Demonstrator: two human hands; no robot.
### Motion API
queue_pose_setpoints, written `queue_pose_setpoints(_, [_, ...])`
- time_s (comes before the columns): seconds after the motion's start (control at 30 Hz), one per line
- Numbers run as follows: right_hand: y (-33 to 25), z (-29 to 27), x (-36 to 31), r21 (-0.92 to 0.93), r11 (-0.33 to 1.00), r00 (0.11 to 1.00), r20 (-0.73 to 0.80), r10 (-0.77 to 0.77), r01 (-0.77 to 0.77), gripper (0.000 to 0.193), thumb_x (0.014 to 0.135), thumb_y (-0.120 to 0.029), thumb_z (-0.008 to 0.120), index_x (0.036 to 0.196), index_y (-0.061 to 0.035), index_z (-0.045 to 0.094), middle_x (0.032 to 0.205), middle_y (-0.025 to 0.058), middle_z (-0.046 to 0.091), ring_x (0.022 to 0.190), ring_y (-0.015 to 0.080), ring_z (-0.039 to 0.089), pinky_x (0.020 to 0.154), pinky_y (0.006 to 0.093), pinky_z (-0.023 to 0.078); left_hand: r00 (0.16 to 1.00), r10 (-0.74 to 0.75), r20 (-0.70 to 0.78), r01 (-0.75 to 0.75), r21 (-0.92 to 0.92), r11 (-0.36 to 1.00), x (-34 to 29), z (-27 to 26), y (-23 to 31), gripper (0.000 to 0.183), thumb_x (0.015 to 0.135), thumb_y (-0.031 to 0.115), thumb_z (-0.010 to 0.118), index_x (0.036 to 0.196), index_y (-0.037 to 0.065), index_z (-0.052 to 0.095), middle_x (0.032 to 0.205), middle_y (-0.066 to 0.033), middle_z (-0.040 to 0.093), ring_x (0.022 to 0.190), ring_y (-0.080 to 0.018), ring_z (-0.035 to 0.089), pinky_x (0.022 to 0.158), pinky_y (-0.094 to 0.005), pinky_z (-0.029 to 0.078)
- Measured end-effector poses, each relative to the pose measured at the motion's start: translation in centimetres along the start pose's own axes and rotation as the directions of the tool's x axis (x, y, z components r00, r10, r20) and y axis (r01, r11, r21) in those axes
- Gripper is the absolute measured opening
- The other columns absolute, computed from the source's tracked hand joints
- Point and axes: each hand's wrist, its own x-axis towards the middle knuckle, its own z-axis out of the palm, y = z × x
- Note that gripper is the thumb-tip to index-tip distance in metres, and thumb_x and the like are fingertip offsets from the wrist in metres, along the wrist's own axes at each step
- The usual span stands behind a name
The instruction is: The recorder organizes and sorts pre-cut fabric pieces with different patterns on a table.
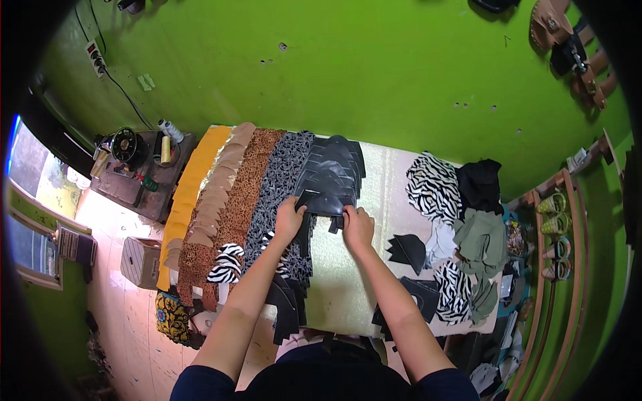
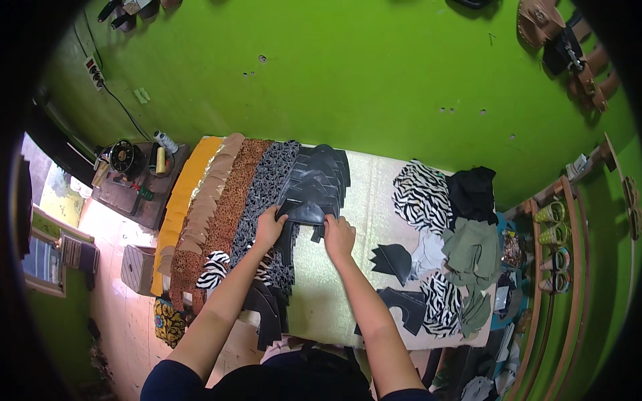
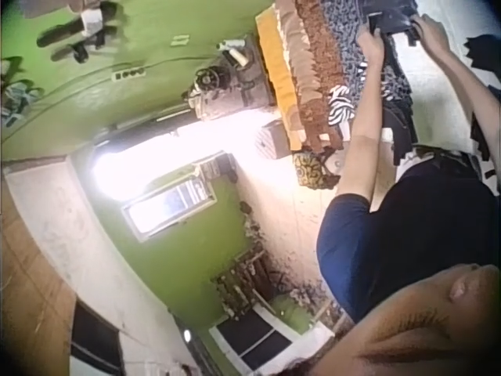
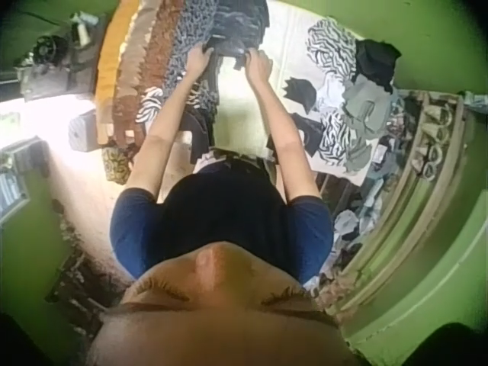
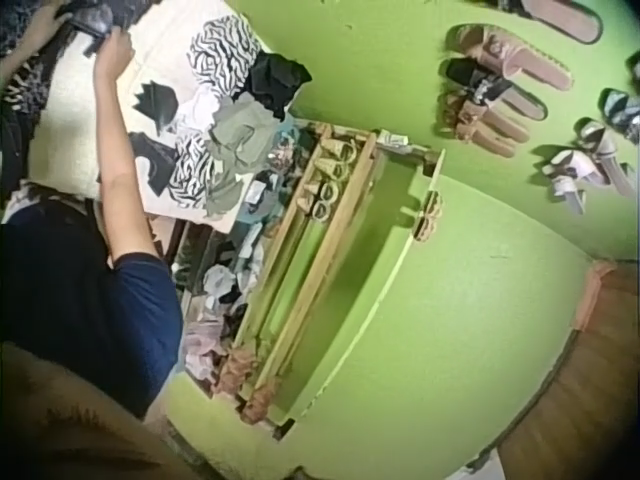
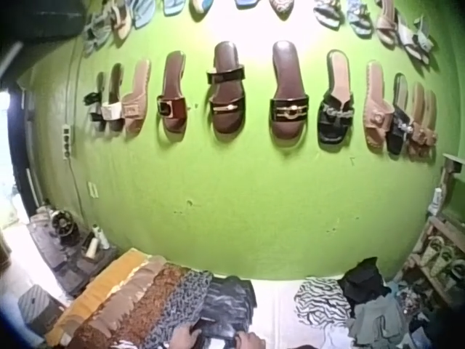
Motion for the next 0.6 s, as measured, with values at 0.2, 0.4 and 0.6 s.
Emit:
queue_pose_setpoints(0.2, [-0.2,1.7,0.7,-0.088,0.992,0.990,0.103,0.100,-0.091,0.015,0.079,-0.021,0.058,0.093,-0.0155,0.059,0.078,0.0091,0.054,0.082,0.0268,0.053,0.067,0.0408,0.039,0.997,-0.069,0.030,0.064,0.140,0.988,0.6,1.2,-1.1,0.043,0.072,0.013,0.066,0.110,0.003,0.048,0.102,-0.0183,0.057,0.096,-0.0323,0.053,0.082,-0.0385,0.042])
queue_pose_setpoints(0.4, [-0.5,1.5,0.8,-0.035,0.995,0.995,0.024,0.096,-0.095,0.018,0.076,-0.017,0.061,0.093,-0.0135,0.059,0.102,0.0117,0.047,0.096,0.0297,0.045,0.074,0.0395,0.038,0.973,0.146,-0.179,-0.068,0.383,0.921,0.2,2.2,-0.6,0.040,0.068,0.013,0.068,0.104,0.010,0.051,0.096,-0.0098,0.050,0.092,-0.0293,0.048,0.077,-0.0395,0.039])
queue_pose_setpoints(0.6, [1.2,0.4,-0.2,0.109,0.991,0.996,-0.029,-0.079,0.082,0.013,0.076,-0.015,0.060,0.089,-0.0102,0.059,0.096,0.0110,0.051,0.090,0.0284,0.049,0.074,0.0390,0.038,0.949,0.271,-0.161,-0.161,0.494,0.855,-1.9,3.8,1.1,0.017,0.075,0.009,0.055,0.091,0.009,0.056,0.094,-0.0087,0.049,0.090,-0.0272,0.046,0.075,-0.0388,0.034])
